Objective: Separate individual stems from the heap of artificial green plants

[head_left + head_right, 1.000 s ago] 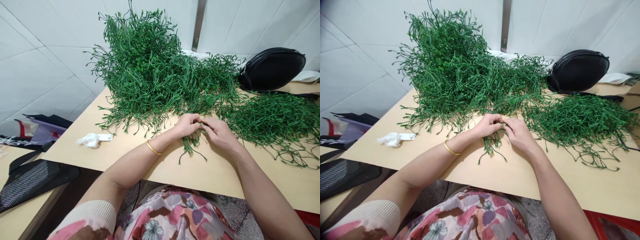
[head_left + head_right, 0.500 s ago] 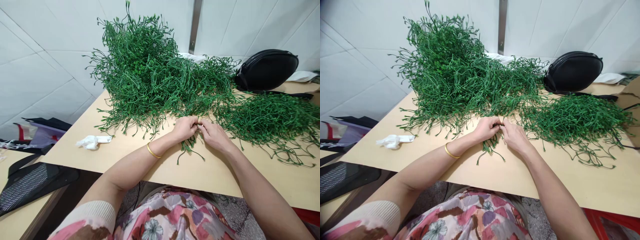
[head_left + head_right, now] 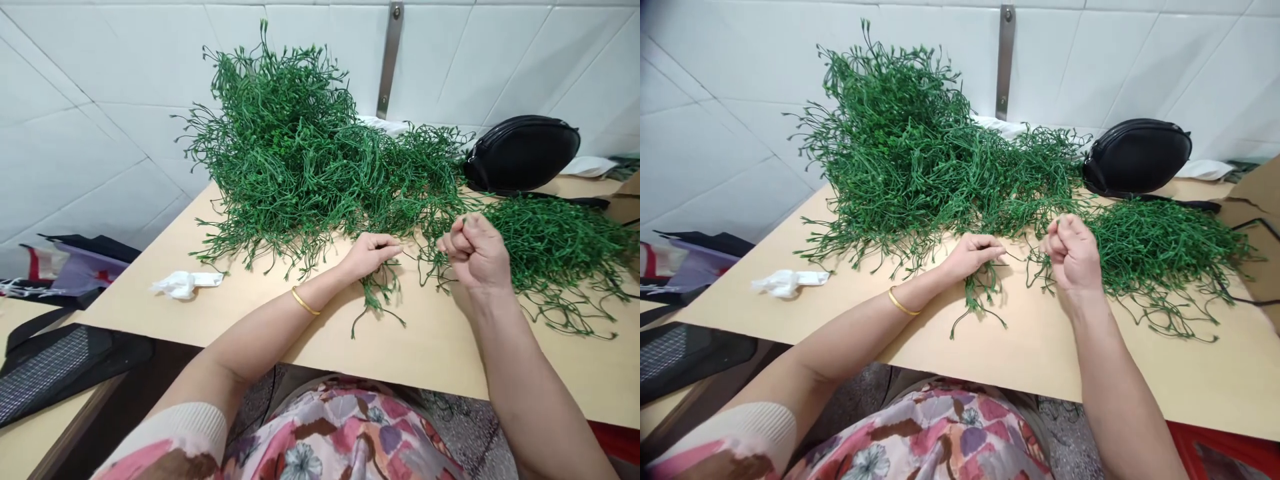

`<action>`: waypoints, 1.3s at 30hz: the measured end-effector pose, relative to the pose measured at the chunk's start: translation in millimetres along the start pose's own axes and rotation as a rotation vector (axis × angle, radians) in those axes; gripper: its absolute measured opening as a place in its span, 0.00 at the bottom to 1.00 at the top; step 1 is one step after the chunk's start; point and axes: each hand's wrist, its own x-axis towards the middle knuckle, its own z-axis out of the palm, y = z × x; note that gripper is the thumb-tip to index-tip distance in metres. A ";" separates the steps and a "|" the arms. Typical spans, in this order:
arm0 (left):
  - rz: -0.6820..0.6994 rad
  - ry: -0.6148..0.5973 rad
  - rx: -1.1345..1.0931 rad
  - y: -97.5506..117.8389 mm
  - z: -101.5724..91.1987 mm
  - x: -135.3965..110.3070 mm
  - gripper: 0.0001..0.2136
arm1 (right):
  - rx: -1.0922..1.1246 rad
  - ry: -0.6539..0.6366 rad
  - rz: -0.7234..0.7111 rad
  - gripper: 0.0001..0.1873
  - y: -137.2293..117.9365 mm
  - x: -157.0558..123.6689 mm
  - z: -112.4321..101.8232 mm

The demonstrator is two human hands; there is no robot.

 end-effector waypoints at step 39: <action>0.059 0.120 0.016 7.3 4.1 -1.3 0.08 | -0.489 -0.284 0.076 0.15 21.5 -11.1 27.5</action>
